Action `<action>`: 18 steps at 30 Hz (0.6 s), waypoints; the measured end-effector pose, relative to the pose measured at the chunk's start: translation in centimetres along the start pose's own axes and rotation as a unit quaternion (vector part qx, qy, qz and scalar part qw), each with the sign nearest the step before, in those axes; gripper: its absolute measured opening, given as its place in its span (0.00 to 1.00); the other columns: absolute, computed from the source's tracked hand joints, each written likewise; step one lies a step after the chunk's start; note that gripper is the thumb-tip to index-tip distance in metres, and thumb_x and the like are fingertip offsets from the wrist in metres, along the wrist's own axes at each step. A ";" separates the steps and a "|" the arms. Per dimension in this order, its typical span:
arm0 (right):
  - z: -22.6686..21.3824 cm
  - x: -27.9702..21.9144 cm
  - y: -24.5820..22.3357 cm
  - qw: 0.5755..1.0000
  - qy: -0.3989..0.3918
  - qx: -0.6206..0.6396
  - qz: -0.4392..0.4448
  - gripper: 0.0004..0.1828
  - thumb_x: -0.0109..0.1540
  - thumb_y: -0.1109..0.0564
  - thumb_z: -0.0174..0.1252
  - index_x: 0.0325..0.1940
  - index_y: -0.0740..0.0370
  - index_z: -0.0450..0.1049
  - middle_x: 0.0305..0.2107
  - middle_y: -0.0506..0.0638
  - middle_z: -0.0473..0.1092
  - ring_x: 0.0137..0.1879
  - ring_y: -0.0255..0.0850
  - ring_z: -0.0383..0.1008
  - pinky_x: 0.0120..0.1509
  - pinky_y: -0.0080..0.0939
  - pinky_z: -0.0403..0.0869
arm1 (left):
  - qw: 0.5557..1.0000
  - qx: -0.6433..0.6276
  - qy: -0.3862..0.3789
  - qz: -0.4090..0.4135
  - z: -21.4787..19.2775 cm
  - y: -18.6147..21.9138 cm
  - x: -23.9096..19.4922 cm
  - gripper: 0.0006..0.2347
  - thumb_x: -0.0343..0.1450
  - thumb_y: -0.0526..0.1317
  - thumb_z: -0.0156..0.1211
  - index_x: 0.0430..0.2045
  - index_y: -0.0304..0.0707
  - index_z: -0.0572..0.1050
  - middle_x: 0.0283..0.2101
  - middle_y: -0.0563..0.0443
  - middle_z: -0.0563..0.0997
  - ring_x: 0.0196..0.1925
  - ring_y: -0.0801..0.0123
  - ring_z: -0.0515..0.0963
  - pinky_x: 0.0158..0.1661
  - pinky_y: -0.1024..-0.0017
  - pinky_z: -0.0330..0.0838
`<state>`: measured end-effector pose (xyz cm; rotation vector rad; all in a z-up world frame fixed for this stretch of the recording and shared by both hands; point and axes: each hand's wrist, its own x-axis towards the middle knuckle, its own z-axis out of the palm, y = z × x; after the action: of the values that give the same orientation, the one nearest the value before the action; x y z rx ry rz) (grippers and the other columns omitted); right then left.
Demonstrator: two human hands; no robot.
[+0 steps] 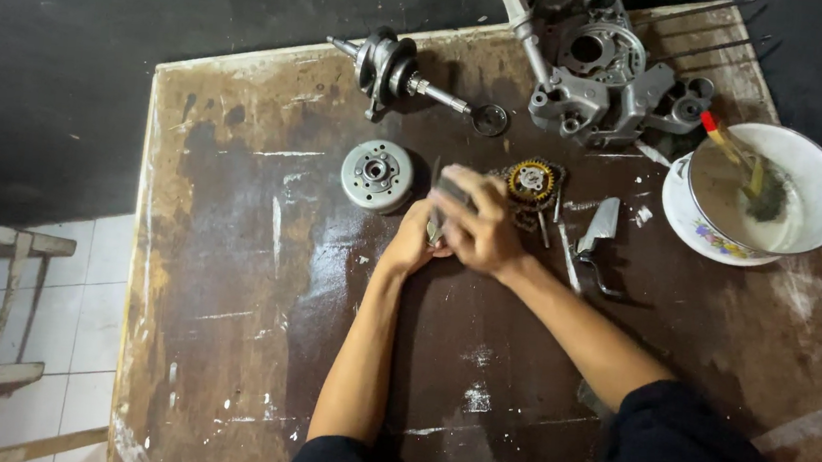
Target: The recorder is cleaning and inspecting various motorcycle engine components on a workbench.
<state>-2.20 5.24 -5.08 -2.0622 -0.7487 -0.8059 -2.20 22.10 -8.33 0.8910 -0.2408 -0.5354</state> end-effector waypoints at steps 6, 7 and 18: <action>-0.7 1.7 -1.7 0.991 0.006 -0.069 -0.111 0.21 0.68 0.45 0.45 0.56 0.55 0.77 0.57 0.55 0.71 0.66 0.46 0.68 0.66 0.53 0.60 | 0.983 0.056 0.166 -0.056 -0.5 -0.6 0.1 0.17 0.76 0.53 0.37 0.40 0.41 0.70 0.27 0.53 0.75 0.23 0.71 0.73 0.23 0.74 0.69; -1.0 1.6 -1.8 0.991 0.004 -0.069 -0.112 0.21 0.68 0.45 0.45 0.56 0.55 0.77 0.57 0.55 0.71 0.66 0.46 0.68 0.66 0.53 0.60 | 0.983 0.054 0.167 -0.055 -1.7 -1.6 0.3 0.17 0.76 0.53 0.37 0.40 0.41 0.70 0.27 0.53 0.75 0.23 0.71 0.73 0.23 0.74 0.69; -1.5 1.7 -2.1 0.998 -0.005 0.029 0.051 0.25 0.71 0.47 0.41 0.62 0.63 0.75 0.60 0.55 0.72 0.67 0.46 0.70 0.71 0.52 0.62 | 0.994 -0.074 -0.075 0.020 -3.1 -2.6 0.5 0.19 0.88 0.48 0.44 0.34 0.31 0.70 0.25 0.52 0.71 0.21 0.75 0.68 0.24 0.76 0.64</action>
<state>-3.10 5.53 -2.11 -2.0361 -0.6590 -0.7084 -1.44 22.57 -12.31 0.7014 -0.3513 -0.5763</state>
